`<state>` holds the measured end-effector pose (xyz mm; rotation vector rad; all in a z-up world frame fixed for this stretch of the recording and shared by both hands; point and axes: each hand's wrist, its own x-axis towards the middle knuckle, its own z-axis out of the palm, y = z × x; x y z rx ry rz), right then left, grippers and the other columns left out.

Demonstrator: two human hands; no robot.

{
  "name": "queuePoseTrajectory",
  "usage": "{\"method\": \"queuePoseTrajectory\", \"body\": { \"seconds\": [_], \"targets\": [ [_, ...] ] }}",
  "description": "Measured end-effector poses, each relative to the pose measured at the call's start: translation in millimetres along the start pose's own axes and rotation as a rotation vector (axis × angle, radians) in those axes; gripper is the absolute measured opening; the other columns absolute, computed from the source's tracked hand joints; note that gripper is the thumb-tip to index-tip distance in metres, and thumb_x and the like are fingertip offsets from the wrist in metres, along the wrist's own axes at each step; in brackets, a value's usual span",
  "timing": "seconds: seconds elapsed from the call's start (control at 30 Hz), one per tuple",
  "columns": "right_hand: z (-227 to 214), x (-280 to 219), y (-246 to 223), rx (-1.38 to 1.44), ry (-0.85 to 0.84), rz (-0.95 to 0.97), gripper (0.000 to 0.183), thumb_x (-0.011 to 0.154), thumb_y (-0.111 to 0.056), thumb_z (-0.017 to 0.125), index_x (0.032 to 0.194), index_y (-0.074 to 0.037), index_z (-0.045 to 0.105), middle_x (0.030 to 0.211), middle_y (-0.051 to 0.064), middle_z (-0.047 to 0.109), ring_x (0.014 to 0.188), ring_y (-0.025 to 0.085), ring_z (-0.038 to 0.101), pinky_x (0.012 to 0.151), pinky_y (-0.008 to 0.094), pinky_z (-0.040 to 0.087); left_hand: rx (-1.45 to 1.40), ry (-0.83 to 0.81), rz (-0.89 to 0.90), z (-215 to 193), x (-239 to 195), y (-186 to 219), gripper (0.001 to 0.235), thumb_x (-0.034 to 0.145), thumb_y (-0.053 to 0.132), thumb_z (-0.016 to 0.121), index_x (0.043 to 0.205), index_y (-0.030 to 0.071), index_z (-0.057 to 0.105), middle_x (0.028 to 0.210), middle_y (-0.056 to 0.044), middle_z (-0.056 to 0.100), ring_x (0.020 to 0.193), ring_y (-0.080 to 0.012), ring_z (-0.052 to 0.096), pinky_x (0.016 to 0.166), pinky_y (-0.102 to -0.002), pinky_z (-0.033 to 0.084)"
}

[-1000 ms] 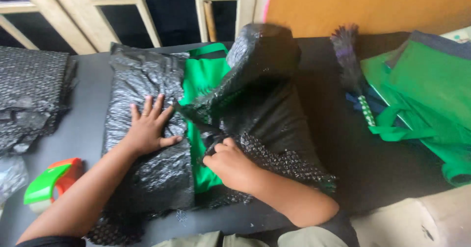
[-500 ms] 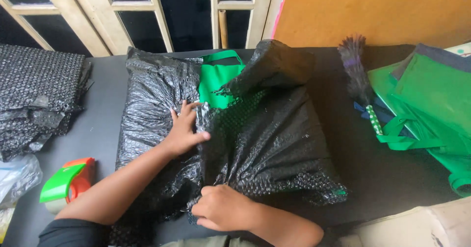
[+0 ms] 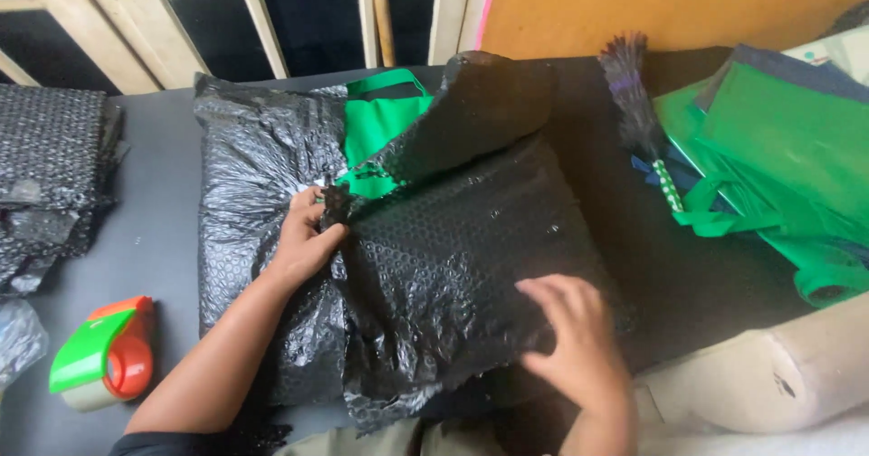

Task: The person wraps a green tote bag with black bubble wrap on a table. They fold the bubble wrap around the bag, then use a tape dispenser to apply clear tape to secure the wrapping.

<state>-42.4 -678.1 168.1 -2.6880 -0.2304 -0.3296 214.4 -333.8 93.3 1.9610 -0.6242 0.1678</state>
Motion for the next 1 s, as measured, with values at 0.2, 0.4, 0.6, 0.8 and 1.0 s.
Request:
{"method": "queuePoseTrajectory", "body": {
  "seconds": [0.2,0.4,0.6,0.8,1.0],
  "targets": [
    [42,-43,75,-0.278,0.06,0.346,0.049,0.065,0.002,0.068,0.11,-0.017,0.066,0.114,0.002,0.061,0.115,0.029,0.053,0.095,0.044,0.048,-0.02,0.013,-0.046,-2,-4,12,0.014,0.076,0.019,0.065,0.067,0.013,0.057,0.111,-0.003,0.052,0.113,-0.0253,0.048,0.097,-0.042,0.036],
    [4,-77,49,-0.154,-0.006,0.542,0.038,0.07,0.002,0.065,0.099,-0.023,0.067,0.11,-0.009,0.071,0.099,0.02,0.072,0.076,0.038,0.056,-0.034,0.016,-0.051,-2,-7,9,0.016,0.075,0.017,0.065,0.064,0.012,0.054,0.108,-0.002,0.053,0.11,-0.025,0.047,0.096,-0.041,0.036],
    [36,-64,75,-0.014,-0.485,0.662,0.039,0.077,-0.013,0.075,0.11,-0.027,0.06,0.117,-0.005,0.071,0.102,0.018,0.071,0.087,0.033,0.051,-0.004,-0.017,0.059,0,-10,15,0.017,0.077,0.017,0.064,0.066,0.011,0.052,0.104,-0.002,0.052,0.104,-0.0241,0.052,0.118,-0.059,0.013],
    [-64,40,42,0.241,-0.32,0.556,0.055,0.075,-0.028,0.086,0.128,-0.027,0.075,0.106,-0.005,0.086,0.085,0.01,0.076,0.082,0.027,0.062,0.002,-0.042,0.041,2,-10,12,0.023,0.077,0.014,0.062,0.062,0.01,0.045,0.107,-0.002,0.053,0.11,-0.0256,0.053,0.121,-0.071,-0.007],
    [-26,246,82,0.107,0.216,-0.093,0.06,0.092,-0.028,0.079,0.144,-0.004,0.06,0.122,0.024,0.069,0.116,0.041,0.066,0.096,0.05,0.054,0.005,-0.043,0.08,4,-12,-7,0.009,0.067,0.012,0.071,0.068,0.008,0.063,0.107,-0.013,0.058,0.119,-0.0372,0.053,0.123,-0.061,0.005]
  ]
}}
